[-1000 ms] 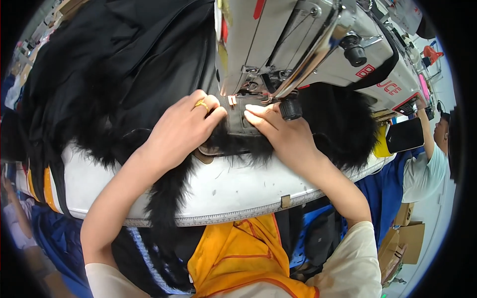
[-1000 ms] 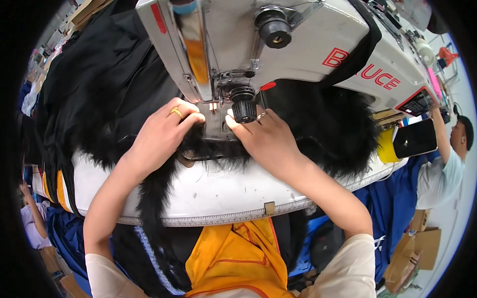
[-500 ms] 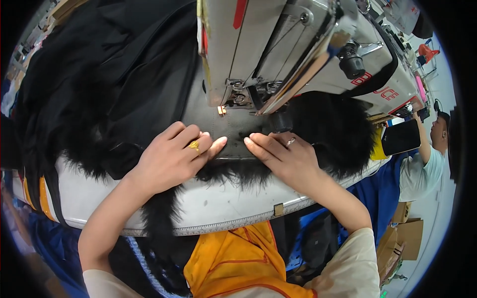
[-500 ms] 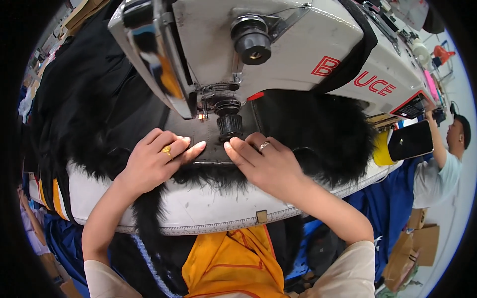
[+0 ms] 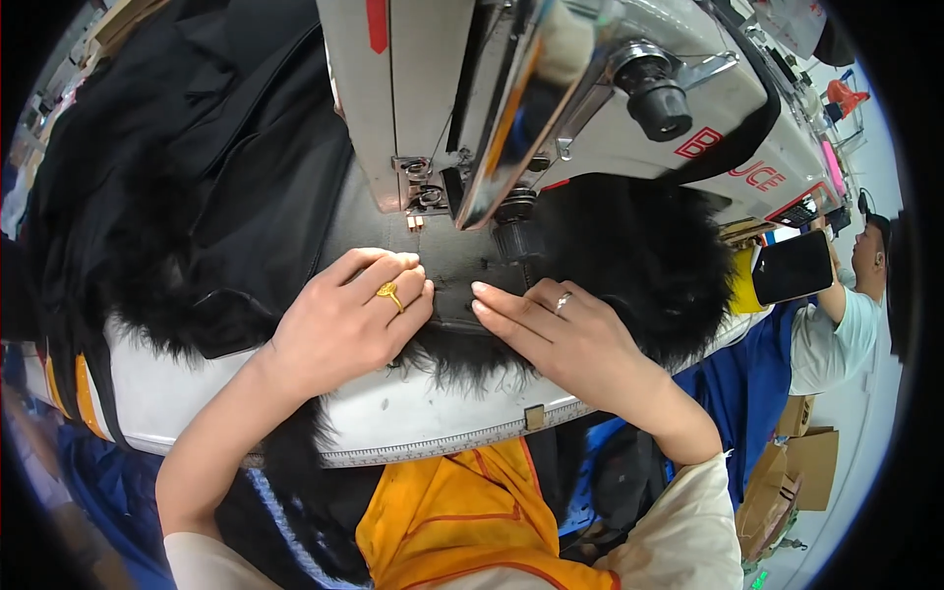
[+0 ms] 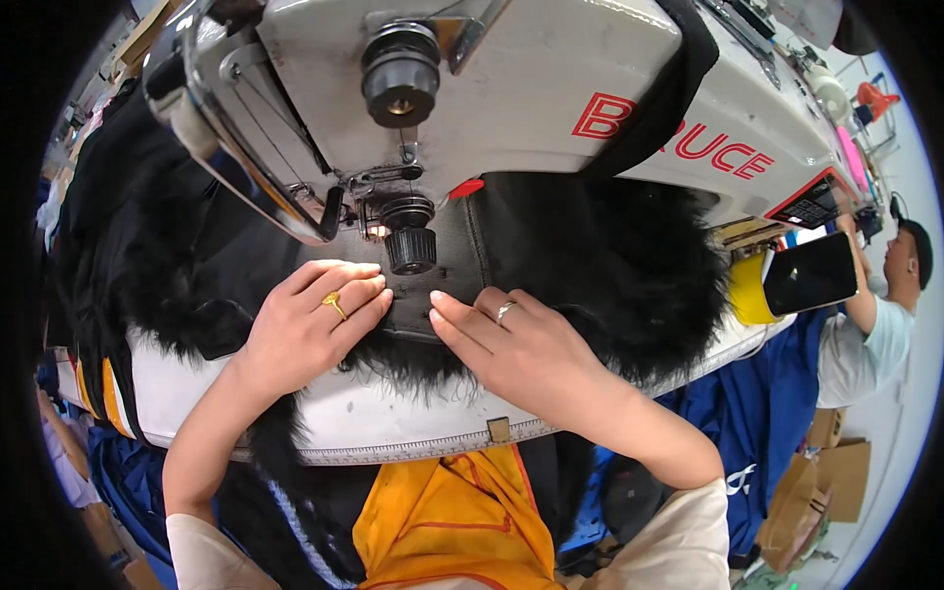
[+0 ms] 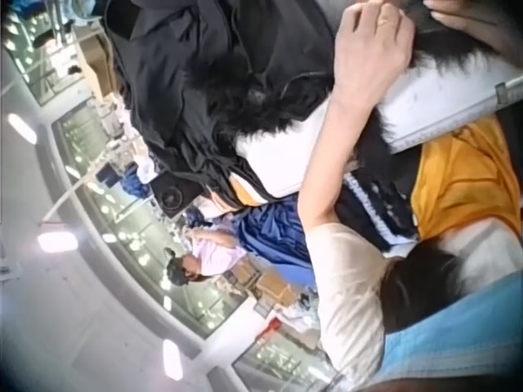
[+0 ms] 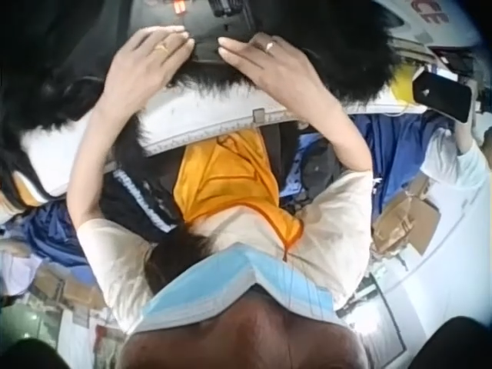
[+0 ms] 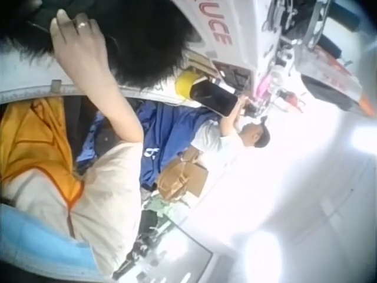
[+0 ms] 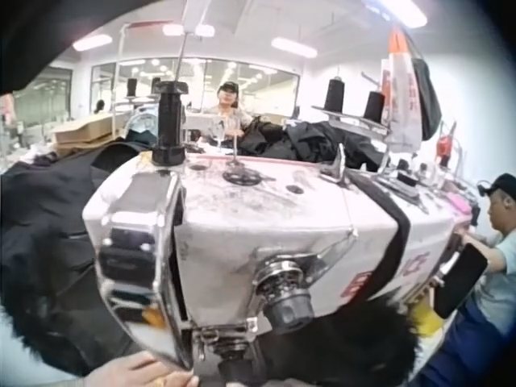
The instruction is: Sewing a black fur trim onto a black garment using an industrial sewing machine.
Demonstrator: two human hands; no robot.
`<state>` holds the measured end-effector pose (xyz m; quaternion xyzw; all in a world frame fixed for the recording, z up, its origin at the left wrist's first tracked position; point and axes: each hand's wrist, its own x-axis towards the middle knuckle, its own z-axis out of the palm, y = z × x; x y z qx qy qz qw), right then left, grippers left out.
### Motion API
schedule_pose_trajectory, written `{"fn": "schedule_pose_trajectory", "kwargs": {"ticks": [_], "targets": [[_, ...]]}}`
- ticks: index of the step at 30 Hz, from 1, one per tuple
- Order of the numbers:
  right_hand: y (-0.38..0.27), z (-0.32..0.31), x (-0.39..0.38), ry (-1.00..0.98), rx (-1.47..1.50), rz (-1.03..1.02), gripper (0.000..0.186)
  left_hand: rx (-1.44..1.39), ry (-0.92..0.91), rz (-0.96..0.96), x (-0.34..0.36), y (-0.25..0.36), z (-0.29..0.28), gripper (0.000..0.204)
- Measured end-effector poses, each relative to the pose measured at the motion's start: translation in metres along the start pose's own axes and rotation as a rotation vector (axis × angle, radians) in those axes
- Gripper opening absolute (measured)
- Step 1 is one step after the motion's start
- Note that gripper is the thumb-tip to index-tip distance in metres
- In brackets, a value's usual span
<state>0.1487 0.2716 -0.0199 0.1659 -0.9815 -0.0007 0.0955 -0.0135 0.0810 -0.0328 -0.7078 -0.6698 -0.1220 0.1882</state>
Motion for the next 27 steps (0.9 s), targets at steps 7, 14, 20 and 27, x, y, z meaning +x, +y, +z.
{"fn": "schedule_pose_trajectory", "kwargs": {"ticks": [7,14,20,27], "targets": [[0.008,0.006,0.002,0.113,0.177,0.066,0.049,-0.021,-0.083,-0.11,0.005,0.006,-0.001,0.032],[0.014,-0.006,0.012,0.304,0.268,0.197,0.039,-0.771,-0.091,-0.472,0.015,-0.007,0.0,0.032],[-0.037,-0.023,0.002,0.511,-0.008,-0.231,0.035,-1.216,-0.235,-0.728,0.004,-0.024,0.002,0.036],[-0.058,0.021,0.029,0.152,-0.044,-0.054,0.037,-1.108,-0.376,-0.849,0.01,-0.023,-0.015,0.037]]}}
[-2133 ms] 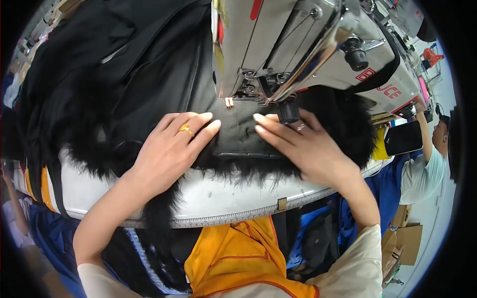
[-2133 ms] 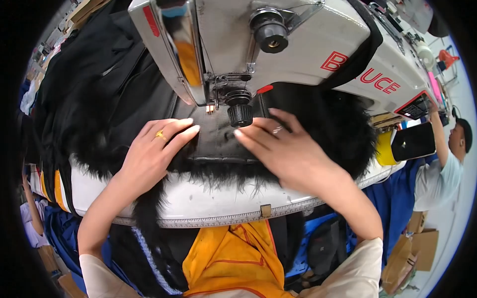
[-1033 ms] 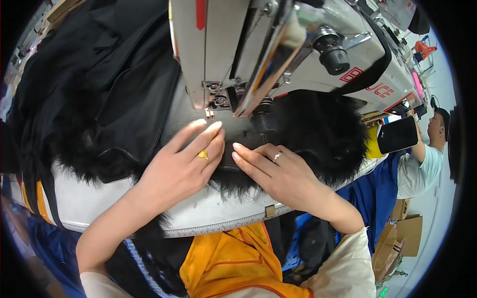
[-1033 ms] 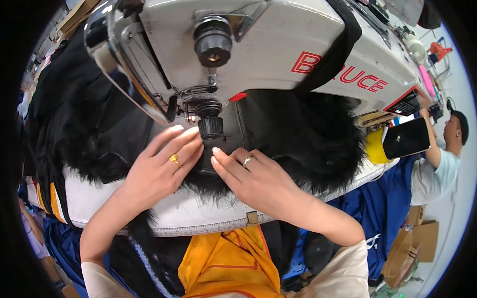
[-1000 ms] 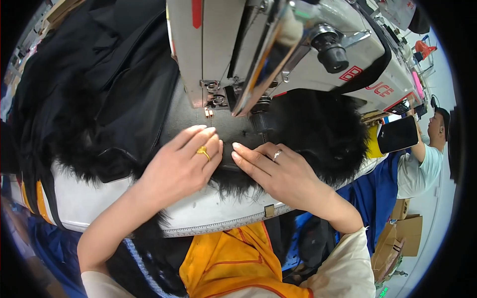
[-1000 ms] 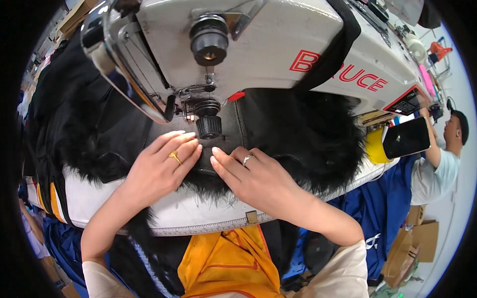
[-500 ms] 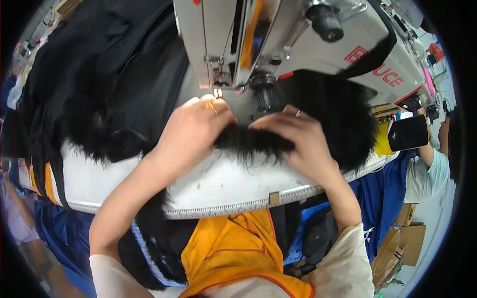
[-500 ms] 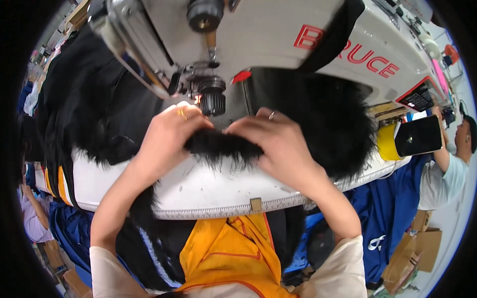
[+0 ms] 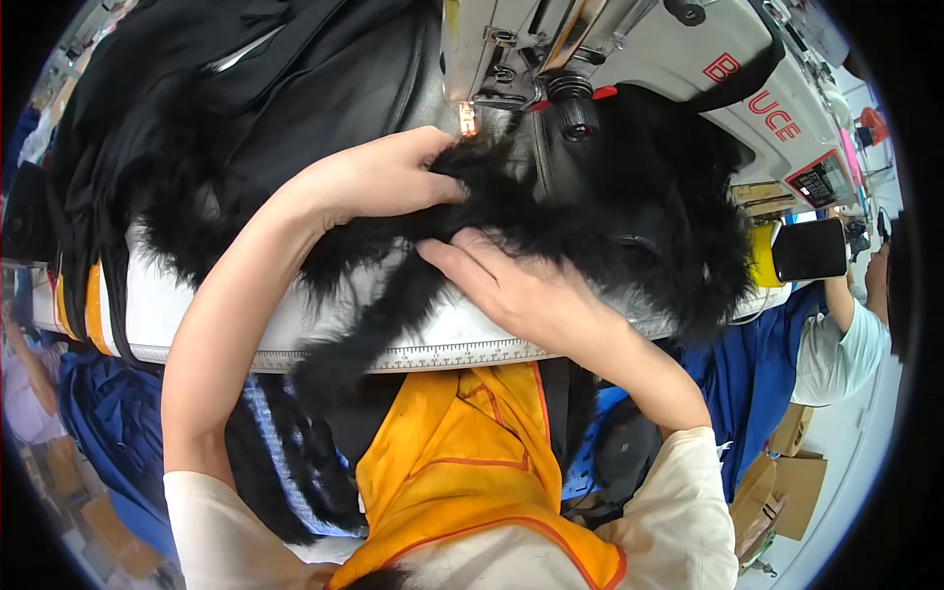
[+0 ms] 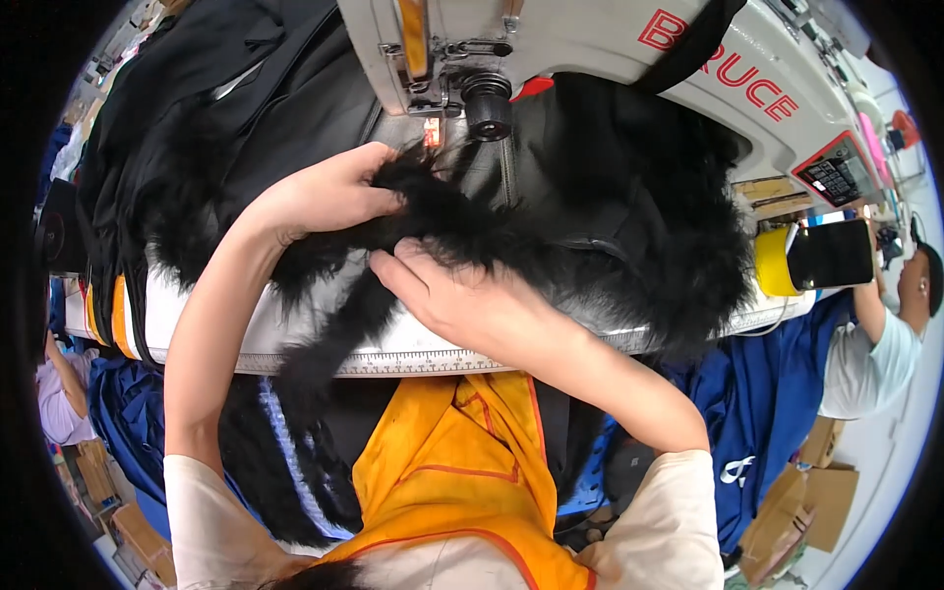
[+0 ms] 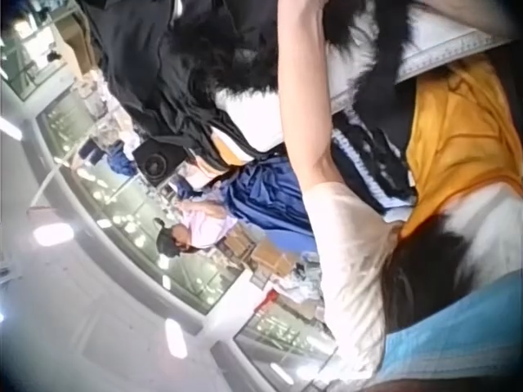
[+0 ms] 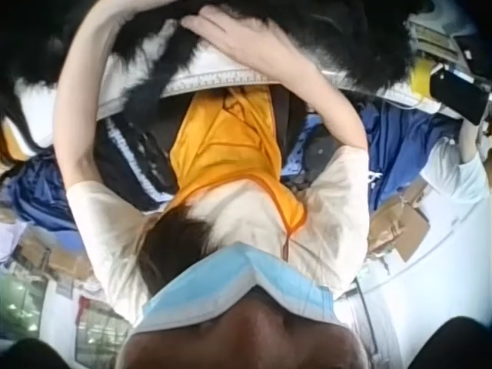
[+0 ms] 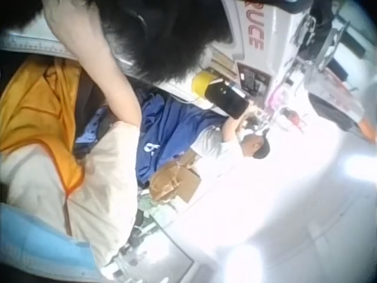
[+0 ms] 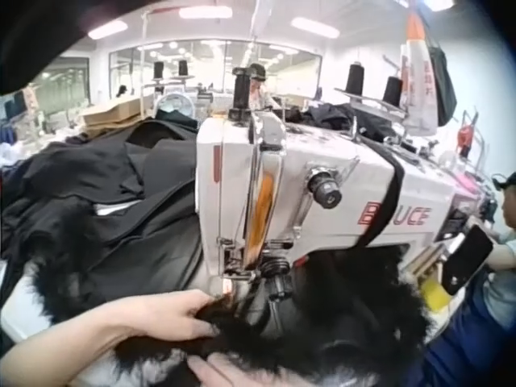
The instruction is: Sewing a black fur trim onto a black garment using an industrial sewing machine.
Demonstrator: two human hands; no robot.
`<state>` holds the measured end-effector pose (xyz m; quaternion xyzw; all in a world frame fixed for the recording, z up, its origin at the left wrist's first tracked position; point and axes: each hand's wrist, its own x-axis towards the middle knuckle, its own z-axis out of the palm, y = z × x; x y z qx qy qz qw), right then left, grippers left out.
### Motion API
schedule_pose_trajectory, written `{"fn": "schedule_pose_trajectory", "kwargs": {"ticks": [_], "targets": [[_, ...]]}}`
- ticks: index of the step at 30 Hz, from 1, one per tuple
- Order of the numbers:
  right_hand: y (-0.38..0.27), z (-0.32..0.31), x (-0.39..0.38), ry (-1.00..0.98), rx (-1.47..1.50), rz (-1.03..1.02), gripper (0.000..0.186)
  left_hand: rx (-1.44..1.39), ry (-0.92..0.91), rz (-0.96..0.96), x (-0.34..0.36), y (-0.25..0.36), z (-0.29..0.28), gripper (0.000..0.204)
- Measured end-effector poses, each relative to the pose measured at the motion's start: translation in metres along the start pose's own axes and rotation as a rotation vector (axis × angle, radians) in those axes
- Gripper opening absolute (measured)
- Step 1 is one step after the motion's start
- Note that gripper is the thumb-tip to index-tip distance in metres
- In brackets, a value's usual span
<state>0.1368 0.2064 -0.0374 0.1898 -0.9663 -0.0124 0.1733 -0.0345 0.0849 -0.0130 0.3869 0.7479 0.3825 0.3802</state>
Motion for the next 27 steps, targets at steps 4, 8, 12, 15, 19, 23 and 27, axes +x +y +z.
{"fn": "schedule_pose_trajectory", "kwargs": {"ticks": [4,8,12,15,19,23,27], "targets": [[0.004,0.003,0.004,0.034,0.252,-0.145,0.015,-0.089,-0.022,-0.094,-0.002,0.008,-0.001,0.037],[0.012,-0.007,0.002,0.113,0.594,-0.115,0.028,-0.163,0.046,-0.136,0.001,0.013,0.004,0.034],[0.012,-0.005,0.002,0.048,0.415,-0.235,0.029,-0.112,0.012,-0.152,0.0,0.021,0.003,0.036],[0.012,0.001,0.001,0.023,0.372,-0.363,0.029,-0.119,-0.002,-0.136,-0.001,0.021,0.004,0.034],[0.012,0.004,0.003,0.072,0.392,-0.4,0.028,-0.107,0.004,-0.131,0.003,0.01,0.009,0.034],[0.001,-0.007,0.012,0.077,0.363,-0.367,0.027,-0.138,0.108,-0.057,0.005,0.008,0.012,0.02],[-0.015,-0.035,-0.008,0.18,0.197,-0.344,0.018,0.614,0.191,0.434,-0.022,0.009,0.029,0.032]]}}
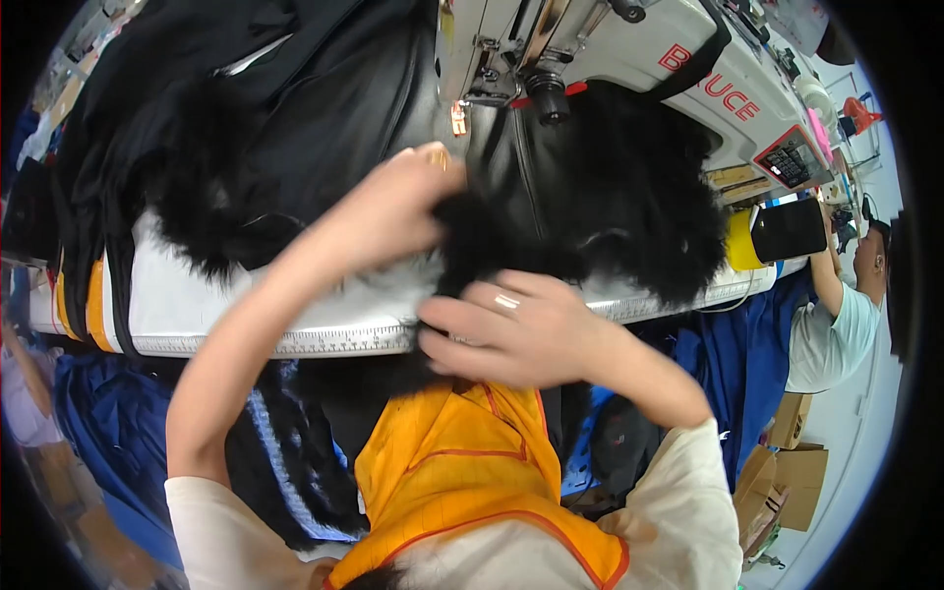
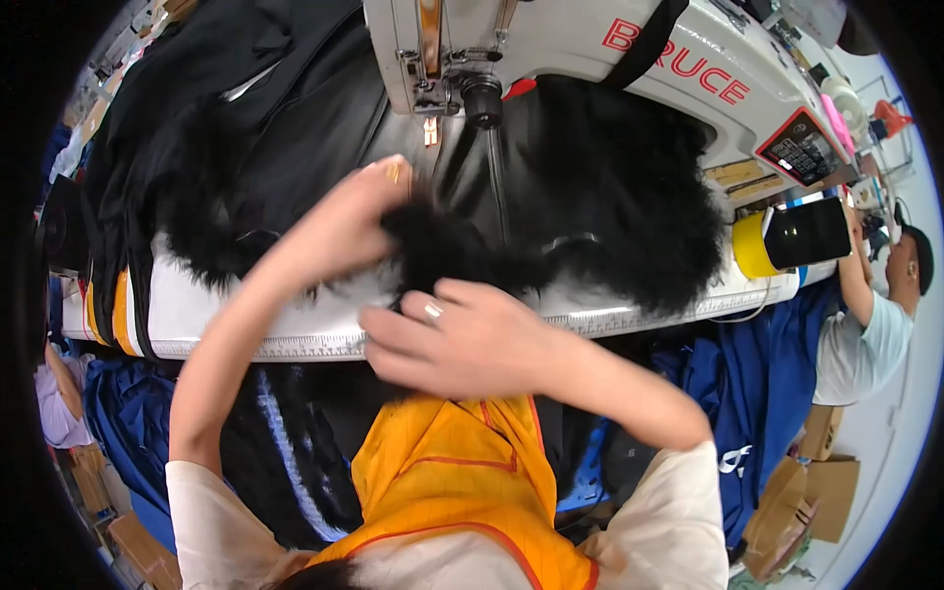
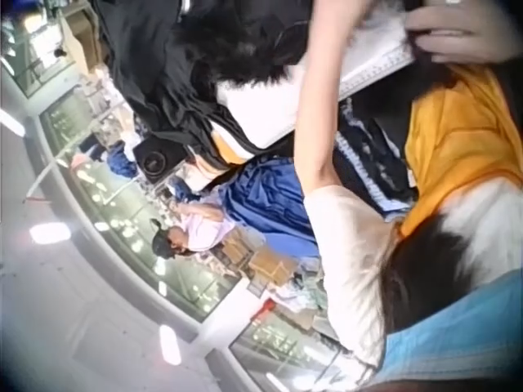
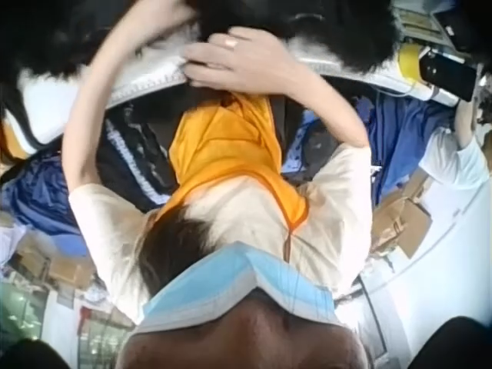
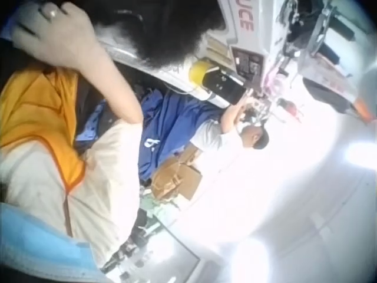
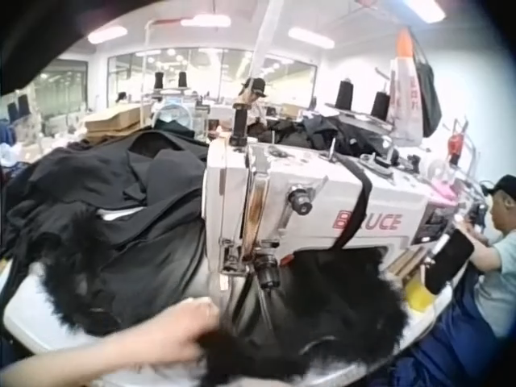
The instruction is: Sewing a black fur trim onto a black garment using an industrial sewing machine.
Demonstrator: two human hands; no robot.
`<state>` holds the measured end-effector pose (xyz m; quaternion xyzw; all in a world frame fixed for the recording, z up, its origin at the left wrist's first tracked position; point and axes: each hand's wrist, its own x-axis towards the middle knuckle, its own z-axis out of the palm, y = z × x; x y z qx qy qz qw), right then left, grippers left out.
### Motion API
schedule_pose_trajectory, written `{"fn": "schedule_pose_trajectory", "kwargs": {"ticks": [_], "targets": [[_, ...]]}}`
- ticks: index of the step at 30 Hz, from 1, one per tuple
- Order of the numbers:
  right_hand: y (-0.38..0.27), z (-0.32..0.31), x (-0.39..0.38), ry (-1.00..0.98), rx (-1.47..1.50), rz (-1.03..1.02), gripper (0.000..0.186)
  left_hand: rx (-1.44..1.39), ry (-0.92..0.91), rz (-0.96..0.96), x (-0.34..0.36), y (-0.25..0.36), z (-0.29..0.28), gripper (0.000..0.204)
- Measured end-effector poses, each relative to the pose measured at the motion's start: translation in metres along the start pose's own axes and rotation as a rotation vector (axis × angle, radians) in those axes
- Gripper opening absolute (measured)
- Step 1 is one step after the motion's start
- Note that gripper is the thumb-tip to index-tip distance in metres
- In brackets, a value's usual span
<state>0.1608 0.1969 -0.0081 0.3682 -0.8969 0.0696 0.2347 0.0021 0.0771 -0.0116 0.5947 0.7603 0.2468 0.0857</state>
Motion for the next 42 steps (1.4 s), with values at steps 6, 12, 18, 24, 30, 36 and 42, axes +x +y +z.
{"fn": "schedule_pose_trajectory", "kwargs": {"ticks": [6,12,18,24,30,36,42], "targets": [[0.011,-0.013,-0.05,-0.24,-0.088,0.589,0.071,0.417,0.335,0.255,-0.043,0.013,0.031,0.02],[0.015,-0.003,-0.051,-0.233,-0.211,0.536,0.057,-0.064,0.237,-0.082,-0.029,0.019,0.02,0.037],[0.028,-0.006,-0.044,-0.161,-0.083,0.47,0.052,0.377,0.257,0.055,-0.027,0.01,0.024,0.034],[0.017,-0.004,-0.041,-0.299,-0.091,0.393,0.051,0.745,0.207,0.534,-0.046,-0.021,-0.005,0.03],[0.018,-0.01,-0.036,-0.391,-0.137,0.451,0.058,0.535,-0.01,0.296,-0.04,0.001,-0.004,0.041],[0.018,-0.022,-0.046,-0.482,-0.148,0.633,0.069,0.576,0.103,0.402,-0.039,0.003,0.008,0.036],[0.003,-0.037,-0.06,-0.453,-0.158,0.658,0.063,0.505,0.025,0.29,-0.052,0.018,0.008,0.038]]}}
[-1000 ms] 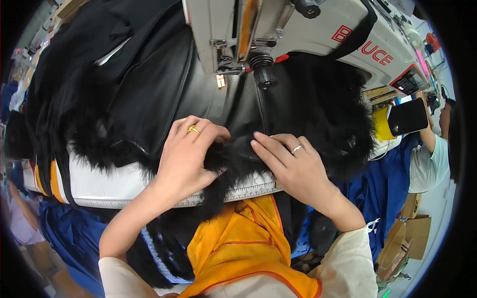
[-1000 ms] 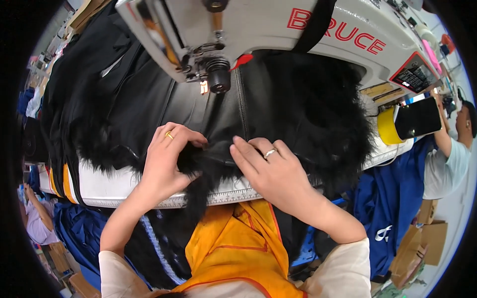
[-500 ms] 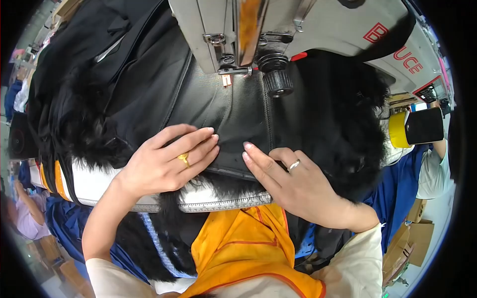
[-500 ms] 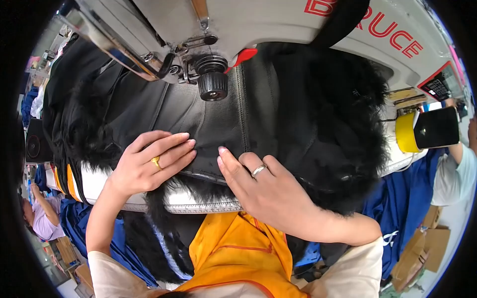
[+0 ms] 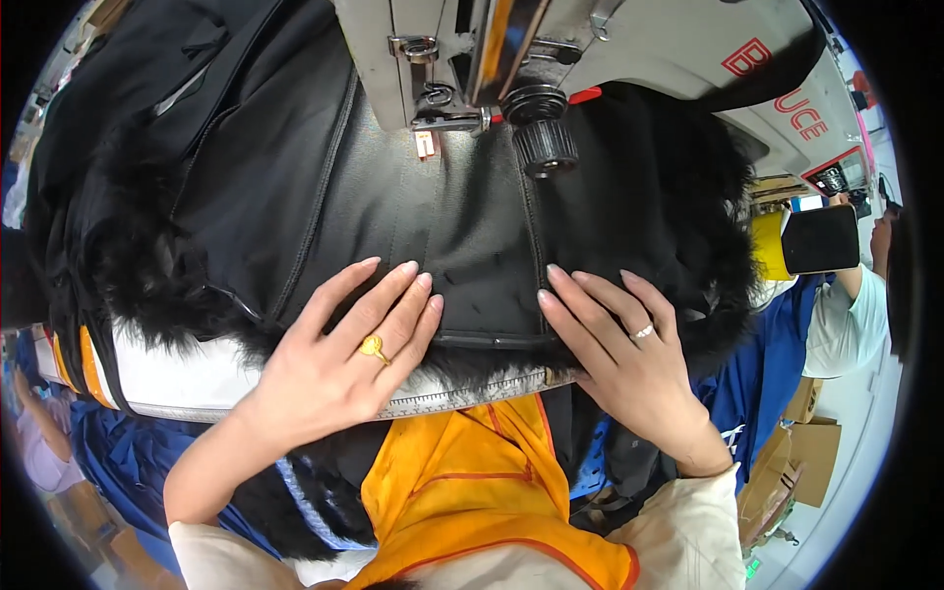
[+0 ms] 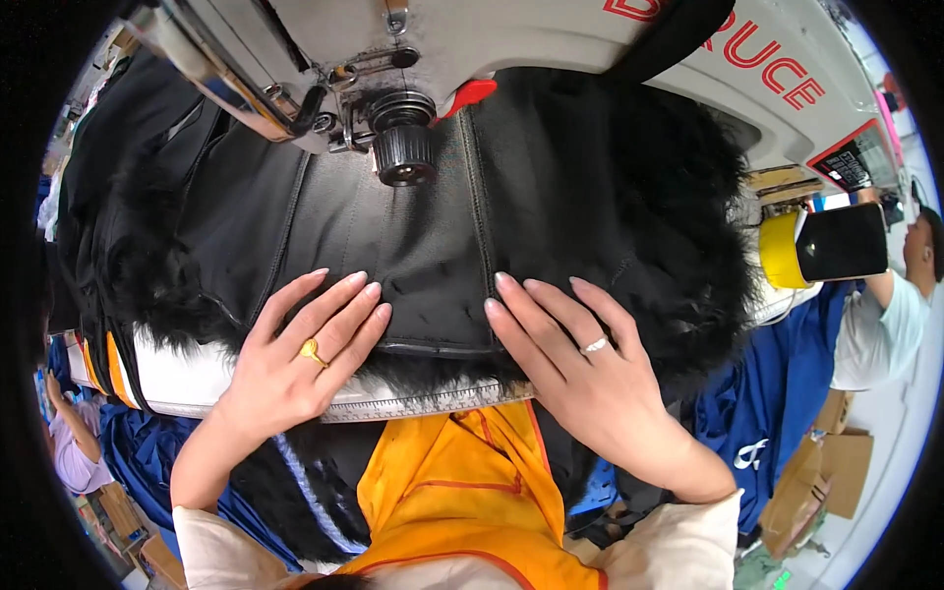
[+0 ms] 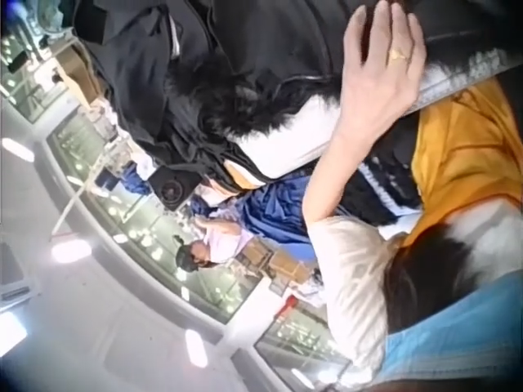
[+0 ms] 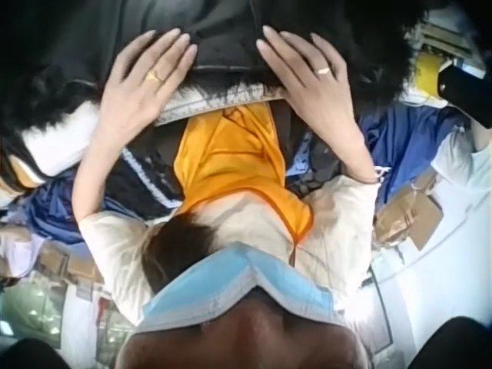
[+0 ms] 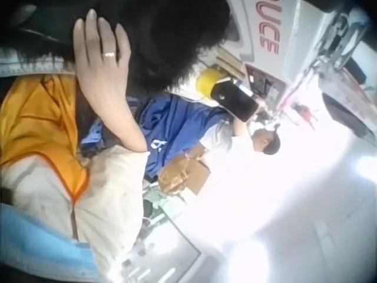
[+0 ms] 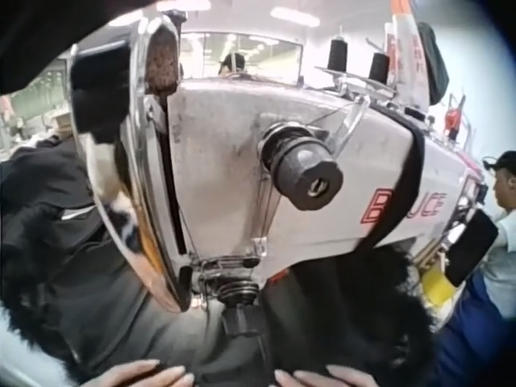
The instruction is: Sewing a black fur trim onto a black garment using an industrial sewing machine.
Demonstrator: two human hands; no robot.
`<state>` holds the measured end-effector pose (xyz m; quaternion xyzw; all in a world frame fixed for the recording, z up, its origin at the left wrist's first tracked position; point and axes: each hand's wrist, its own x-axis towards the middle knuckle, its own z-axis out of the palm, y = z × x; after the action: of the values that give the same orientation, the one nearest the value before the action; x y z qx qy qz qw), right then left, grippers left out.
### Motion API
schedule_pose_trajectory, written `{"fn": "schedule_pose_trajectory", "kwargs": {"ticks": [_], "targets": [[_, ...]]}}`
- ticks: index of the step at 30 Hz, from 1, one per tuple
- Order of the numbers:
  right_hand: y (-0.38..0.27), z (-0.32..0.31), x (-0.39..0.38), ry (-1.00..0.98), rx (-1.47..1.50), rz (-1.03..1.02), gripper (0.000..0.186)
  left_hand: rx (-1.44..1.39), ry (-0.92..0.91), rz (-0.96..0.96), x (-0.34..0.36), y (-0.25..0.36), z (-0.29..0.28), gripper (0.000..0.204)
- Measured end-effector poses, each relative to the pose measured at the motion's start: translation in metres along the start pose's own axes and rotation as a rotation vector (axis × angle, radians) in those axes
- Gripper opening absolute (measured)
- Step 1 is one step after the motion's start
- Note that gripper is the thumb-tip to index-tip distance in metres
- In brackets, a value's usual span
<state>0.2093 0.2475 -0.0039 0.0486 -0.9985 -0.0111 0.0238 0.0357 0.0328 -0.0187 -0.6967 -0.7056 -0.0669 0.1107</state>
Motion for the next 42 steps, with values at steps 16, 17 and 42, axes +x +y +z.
{"fn": "schedule_pose_trajectory", "kwargs": {"ticks": [16,17,42], "targets": [[-0.015,0.006,0.023,0.179,0.135,-0.133,0.05,0.082,0.084,-0.019,0.003,0.034,0.007,0.037],[-0.017,0.011,0.029,0.18,0.136,-0.136,0.05,0.009,0.088,-0.033,0.003,0.028,0.006,0.037],[0.002,-0.096,0.045,0.652,-0.116,-0.211,0.033,0.079,0.209,0.041,0.036,-0.005,0.025,0.013]]}}
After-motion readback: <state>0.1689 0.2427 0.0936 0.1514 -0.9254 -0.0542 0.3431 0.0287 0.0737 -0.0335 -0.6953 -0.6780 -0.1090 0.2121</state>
